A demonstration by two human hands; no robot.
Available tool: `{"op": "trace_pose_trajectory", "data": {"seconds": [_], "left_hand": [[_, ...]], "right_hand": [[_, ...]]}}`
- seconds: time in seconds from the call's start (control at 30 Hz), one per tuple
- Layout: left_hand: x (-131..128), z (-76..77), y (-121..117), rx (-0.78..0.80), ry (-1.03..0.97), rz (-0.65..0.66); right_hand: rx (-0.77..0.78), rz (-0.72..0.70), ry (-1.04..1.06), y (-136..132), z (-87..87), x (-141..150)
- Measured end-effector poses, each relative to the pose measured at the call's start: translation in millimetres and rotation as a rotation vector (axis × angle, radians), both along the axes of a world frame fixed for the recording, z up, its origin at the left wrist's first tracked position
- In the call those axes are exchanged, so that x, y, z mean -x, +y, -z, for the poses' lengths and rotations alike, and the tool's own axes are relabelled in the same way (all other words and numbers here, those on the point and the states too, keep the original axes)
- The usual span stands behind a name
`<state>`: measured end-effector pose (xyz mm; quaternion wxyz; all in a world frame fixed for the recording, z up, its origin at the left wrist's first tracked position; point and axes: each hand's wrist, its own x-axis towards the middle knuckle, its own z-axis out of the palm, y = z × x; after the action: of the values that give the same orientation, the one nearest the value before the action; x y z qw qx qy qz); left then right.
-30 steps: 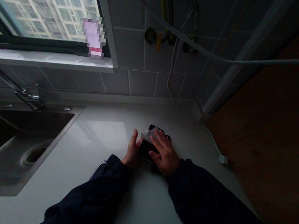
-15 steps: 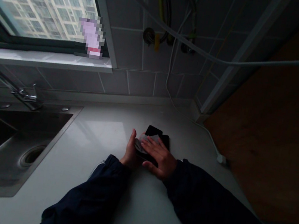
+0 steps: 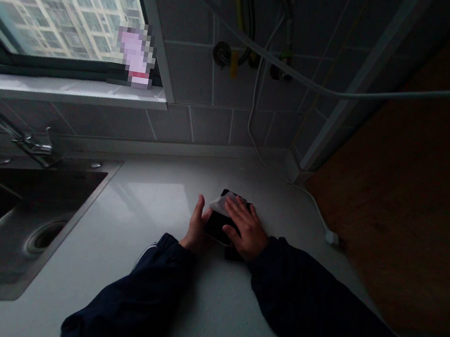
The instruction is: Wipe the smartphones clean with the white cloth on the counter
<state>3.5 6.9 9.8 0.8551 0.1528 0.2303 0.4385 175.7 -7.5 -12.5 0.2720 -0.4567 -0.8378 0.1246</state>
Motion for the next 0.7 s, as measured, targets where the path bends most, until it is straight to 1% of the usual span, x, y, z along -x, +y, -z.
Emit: {"op": "trace_pose_trajectory", "data": {"seconds": [0.2, 0.3, 0.37, 0.47, 0.57, 0.63, 0.7], "left_hand": [[2, 4.0, 1, 0.016, 0.023, -0.009], [3, 3.8, 1, 0.052, 0.026, -0.016], [2, 2.7, 0, 0.081, 0.021, -0.047], [0, 0.6, 0, 0.124, 0.0, -0.102], [-3, -1.0, 0, 0.126, -0.029, -0.123], [-4, -1.6, 1, 0.107, -0.035, -0.146], [-5, -2.2, 1, 0.107, -0.017, -0.167]], "right_hand": [[-0.017, 0.006, -0.005, -1, 0.8, 2], [-0.043, -0.028, 0.02, -3, 1.8, 4], [-0.063, -0.078, 0.048, -5, 0.8, 6], [-0.071, -0.209, 0.062, -10, -4.6, 7], [-0.052, -0.299, 0.046, -14, -10.1, 7], [-0.045, -0.296, 0.038, -14, -10.6, 8], [-0.05, -0.258, 0.038, -12, -8.4, 8]]}}
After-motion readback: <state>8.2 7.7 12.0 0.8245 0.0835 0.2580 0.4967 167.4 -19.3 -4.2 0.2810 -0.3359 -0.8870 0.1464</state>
